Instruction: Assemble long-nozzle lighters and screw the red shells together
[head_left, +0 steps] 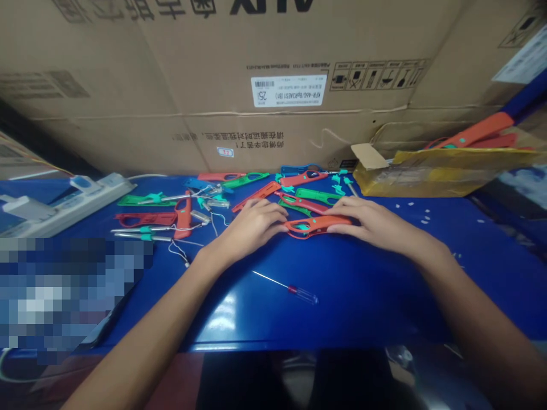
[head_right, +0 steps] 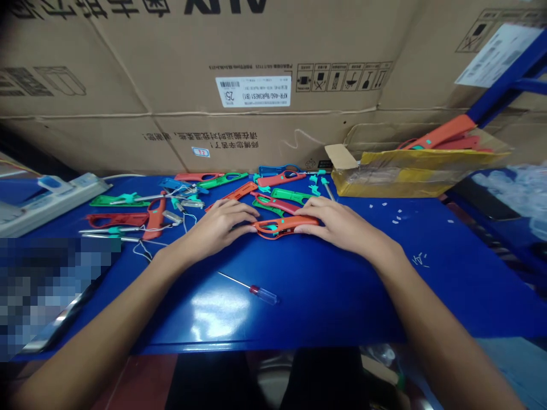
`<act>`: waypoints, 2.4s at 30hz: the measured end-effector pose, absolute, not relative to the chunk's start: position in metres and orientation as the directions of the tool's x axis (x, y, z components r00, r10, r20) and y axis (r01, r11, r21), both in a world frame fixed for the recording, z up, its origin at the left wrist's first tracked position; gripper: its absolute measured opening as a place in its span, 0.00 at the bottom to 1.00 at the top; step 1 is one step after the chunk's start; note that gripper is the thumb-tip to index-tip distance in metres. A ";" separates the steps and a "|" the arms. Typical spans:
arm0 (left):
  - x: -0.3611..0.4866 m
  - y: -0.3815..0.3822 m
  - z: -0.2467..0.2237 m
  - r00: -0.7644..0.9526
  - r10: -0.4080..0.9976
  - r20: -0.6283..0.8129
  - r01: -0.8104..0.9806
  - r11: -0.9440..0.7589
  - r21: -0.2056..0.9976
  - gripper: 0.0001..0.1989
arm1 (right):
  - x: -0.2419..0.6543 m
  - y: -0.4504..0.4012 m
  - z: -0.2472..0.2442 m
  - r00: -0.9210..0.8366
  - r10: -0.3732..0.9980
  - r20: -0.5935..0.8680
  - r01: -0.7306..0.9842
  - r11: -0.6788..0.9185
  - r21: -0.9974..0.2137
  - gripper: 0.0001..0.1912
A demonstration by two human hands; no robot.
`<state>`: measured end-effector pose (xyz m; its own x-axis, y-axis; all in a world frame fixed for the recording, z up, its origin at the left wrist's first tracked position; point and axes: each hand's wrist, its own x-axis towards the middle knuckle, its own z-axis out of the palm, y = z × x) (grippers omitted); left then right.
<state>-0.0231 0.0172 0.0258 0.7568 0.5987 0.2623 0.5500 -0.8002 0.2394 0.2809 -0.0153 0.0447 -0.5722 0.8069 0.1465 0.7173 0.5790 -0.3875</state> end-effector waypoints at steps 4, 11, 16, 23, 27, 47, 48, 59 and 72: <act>-0.024 0.016 0.029 0.755 0.604 0.255 0.559 -0.797 0.228 0.12 | 0.279 -0.017 0.043 -0.551 0.825 0.123 0.746 0.553 -0.370 0.21; -0.024 0.017 0.027 0.754 0.610 0.243 0.570 -0.792 0.220 0.12 | 0.279 -0.017 0.042 -0.558 0.826 0.081 0.768 0.551 -0.326 0.21; -0.023 0.016 0.028 0.750 0.617 0.238 0.577 -0.786 0.221 0.11 | 0.279 -0.016 0.038 -0.555 0.829 0.073 0.782 0.550 -0.295 0.22; -0.023 0.012 0.028 0.750 0.629 0.204 0.592 -0.777 0.217 0.10 | 0.278 -0.015 0.030 -0.576 0.811 0.101 0.777 0.582 -0.238 0.22; -0.021 0.012 0.028 0.756 0.626 0.191 0.585 -0.778 0.231 0.10 | 0.279 -0.015 0.030 -0.582 0.808 0.097 0.773 0.586 -0.242 0.21; -0.025 0.018 0.027 0.760 0.633 0.147 0.569 -0.758 0.318 0.08 | 0.276 -0.024 0.042 -0.598 0.800 0.051 0.760 0.586 -0.282 0.21; -0.026 0.019 0.028 0.762 0.632 0.145 0.570 -0.760 0.313 0.08 | 0.275 -0.024 0.042 -0.604 0.795 0.046 0.754 0.589 -0.291 0.20; -0.028 0.020 0.031 0.729 0.672 0.129 0.624 -0.730 0.280 0.09 | 0.271 -0.026 0.045 -0.610 0.792 0.031 0.747 0.589 -0.308 0.20; -0.026 0.018 0.030 0.748 0.641 0.171 0.602 -0.764 0.233 0.09 | 0.271 -0.024 0.041 -0.576 0.818 0.013 0.747 0.532 -0.399 0.19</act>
<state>-0.0259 0.0179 0.0304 0.7481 0.6413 0.1705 0.6017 -0.7639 0.2333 0.2706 -0.0237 0.0407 -0.5758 0.8175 0.0129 0.7468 0.5323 -0.3987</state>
